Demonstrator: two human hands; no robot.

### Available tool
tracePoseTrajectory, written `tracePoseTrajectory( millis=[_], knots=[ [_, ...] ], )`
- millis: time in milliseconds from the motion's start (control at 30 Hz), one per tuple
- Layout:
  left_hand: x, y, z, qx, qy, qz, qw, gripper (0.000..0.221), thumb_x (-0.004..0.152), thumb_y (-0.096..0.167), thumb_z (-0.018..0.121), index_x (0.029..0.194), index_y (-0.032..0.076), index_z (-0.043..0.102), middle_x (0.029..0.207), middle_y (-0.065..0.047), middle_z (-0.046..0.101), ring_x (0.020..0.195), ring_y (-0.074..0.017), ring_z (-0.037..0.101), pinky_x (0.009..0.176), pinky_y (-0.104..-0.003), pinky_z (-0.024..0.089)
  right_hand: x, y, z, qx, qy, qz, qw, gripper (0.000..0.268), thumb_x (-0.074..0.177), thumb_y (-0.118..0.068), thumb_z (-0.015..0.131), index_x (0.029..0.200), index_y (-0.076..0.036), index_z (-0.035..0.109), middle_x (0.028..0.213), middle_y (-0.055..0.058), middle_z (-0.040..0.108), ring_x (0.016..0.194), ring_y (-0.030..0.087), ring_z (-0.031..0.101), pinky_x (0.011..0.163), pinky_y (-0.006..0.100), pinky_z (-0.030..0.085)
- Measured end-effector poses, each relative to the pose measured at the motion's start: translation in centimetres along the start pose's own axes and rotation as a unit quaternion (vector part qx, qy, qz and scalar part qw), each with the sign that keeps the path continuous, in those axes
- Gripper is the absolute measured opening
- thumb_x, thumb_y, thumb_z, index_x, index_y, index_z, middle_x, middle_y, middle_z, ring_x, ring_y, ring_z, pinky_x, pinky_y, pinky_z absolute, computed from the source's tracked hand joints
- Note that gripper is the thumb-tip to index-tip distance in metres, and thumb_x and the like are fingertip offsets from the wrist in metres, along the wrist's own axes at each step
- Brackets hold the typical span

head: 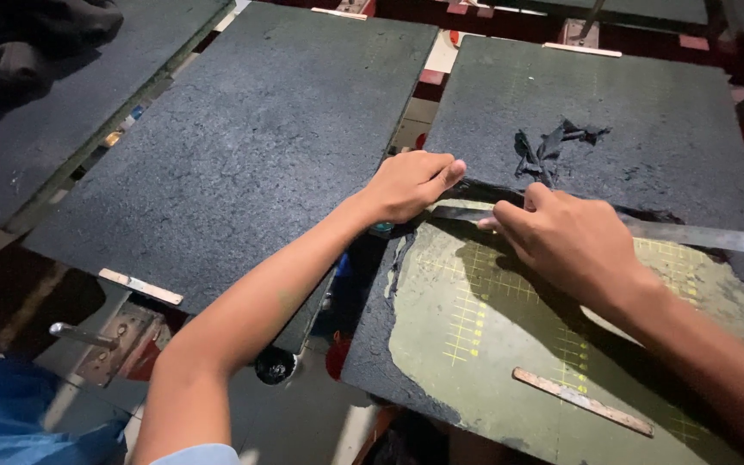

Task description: Scraping and peeling dried ink or adhesive from a screen printing platen using a metal ruler.

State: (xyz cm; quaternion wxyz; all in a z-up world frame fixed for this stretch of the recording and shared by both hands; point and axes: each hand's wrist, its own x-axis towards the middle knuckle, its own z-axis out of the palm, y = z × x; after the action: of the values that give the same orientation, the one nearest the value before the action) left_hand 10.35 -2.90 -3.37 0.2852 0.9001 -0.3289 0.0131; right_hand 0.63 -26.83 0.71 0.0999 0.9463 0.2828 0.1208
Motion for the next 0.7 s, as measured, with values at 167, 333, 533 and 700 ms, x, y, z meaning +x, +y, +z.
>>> tracePoseTrajectory(
  millis=[167, 333, 533, 700],
  knots=[
    [-0.3, 1.1, -0.7, 0.012, -0.004, -0.032, 0.999, 0.057, 0.089, 0.071, 0.042, 0.079, 0.015, 0.051, 0.078, -0.004, 0.064, 0.073, -0.0237, 0.059, 0.064, -0.04, 0.04, 0.2, 0.1, -1.6, 0.034, -0.062, 0.059, 0.996, 0.043, 0.107, -0.056, 0.039, 0.103, -0.019, 0.06, 0.077, 0.007, 0.059, 0.052, 0.021, 0.059, 0.04, 0.037, 0.051],
    [0.1, 0.2, 0.7, 0.037, 0.038, -0.02, 0.998, 0.038, 0.096, 0.053, 0.059, 0.088, 0.016, 0.053, 0.088, -0.001, 0.066, 0.08, -0.0247, 0.061, 0.063, -0.041, 0.042, 0.3, 0.0, -4.3, -0.003, -0.166, 0.137, 0.977, 0.048, 0.108, -0.061, 0.032, 0.105, -0.024, 0.064, 0.081, 0.005, 0.062, 0.053, 0.022, 0.059, 0.045, 0.036, 0.054],
    [0.2, 0.1, 1.7, 0.301, 0.18, 0.106, 0.93, 0.033, 0.092, 0.047, 0.07, 0.106, 0.019, 0.06, 0.092, -0.002, 0.073, 0.082, -0.0317, 0.063, 0.075, -0.046, 0.04, 0.3, -1.1, -4.8, 0.009, -0.168, 0.143, 0.975, 0.046, 0.111, -0.057, 0.033, 0.094, -0.023, 0.059, 0.08, 0.007, 0.062, 0.054, 0.029, 0.059, 0.051, 0.041, 0.05],
    [0.9, -1.4, 1.8, 0.262, 0.123, 0.217, 0.932, 0.019, 0.099, 0.038, 0.064, 0.11, 0.024, 0.071, 0.11, -0.002, 0.066, 0.097, -0.0286, 0.055, 0.082, -0.048, 0.035, 0.2, -1.9, -2.5, 0.06, -0.171, 0.11, 0.977, 0.045, 0.108, -0.058, 0.032, 0.098, -0.018, 0.051, 0.086, 0.009, 0.059, 0.061, 0.026, 0.062, 0.052, 0.041, 0.053]
  ],
)
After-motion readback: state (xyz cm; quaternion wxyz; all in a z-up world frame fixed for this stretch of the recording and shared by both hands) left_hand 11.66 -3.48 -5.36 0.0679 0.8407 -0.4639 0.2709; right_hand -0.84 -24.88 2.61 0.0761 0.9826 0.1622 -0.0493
